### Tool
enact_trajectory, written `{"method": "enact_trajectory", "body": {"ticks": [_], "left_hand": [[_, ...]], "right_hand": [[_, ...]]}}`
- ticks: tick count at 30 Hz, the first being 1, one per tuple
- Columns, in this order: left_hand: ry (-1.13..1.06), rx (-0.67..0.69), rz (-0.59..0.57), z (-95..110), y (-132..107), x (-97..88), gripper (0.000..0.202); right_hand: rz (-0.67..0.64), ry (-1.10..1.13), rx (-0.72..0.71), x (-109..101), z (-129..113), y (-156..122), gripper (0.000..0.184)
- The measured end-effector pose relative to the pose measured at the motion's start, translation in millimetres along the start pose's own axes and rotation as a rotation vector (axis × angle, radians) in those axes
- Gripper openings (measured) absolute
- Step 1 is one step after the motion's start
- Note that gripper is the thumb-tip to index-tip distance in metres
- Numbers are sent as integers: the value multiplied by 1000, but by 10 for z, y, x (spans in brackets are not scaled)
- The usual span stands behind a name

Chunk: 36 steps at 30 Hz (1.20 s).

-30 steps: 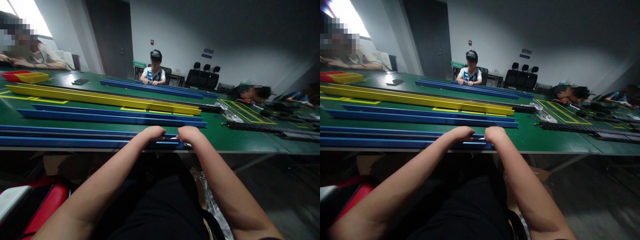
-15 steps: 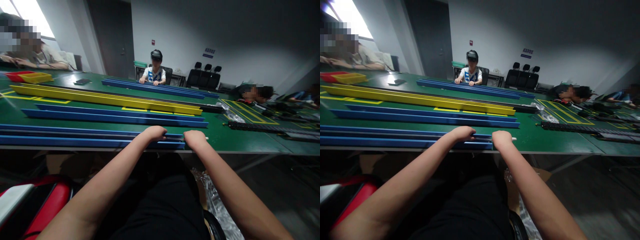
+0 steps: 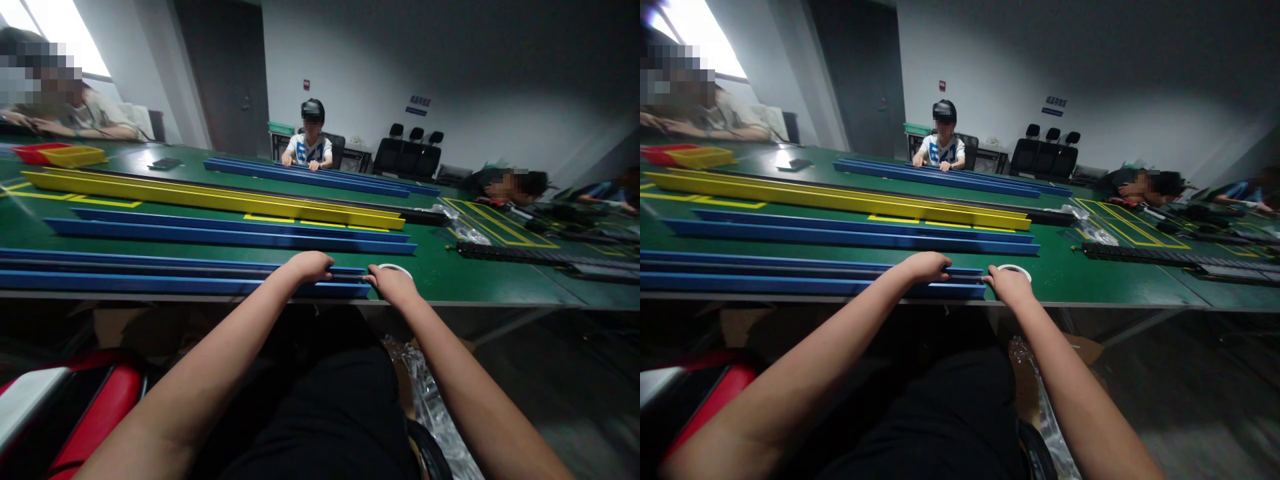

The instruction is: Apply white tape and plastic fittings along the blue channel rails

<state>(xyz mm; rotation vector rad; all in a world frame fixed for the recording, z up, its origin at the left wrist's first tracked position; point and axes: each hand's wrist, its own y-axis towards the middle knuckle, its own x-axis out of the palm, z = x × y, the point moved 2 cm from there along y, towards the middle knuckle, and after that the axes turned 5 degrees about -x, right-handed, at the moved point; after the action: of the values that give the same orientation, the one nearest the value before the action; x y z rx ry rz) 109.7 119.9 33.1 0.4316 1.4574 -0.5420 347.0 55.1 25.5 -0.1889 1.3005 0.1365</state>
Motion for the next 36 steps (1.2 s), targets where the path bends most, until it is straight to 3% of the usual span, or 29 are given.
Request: {"method": "enact_trajectory", "body": {"ticks": [11,19,36], "left_hand": [[-17,-19,10,-12,16,34,28],[-9,-22,1,-9,23,33,31],[4,-18,5,52,13,17,26]], "right_hand": [[71,35,-14,92,24,45,56],[22,92,2,75,43,88,56],[-16,-12,33,34,-121,44,58]]}}
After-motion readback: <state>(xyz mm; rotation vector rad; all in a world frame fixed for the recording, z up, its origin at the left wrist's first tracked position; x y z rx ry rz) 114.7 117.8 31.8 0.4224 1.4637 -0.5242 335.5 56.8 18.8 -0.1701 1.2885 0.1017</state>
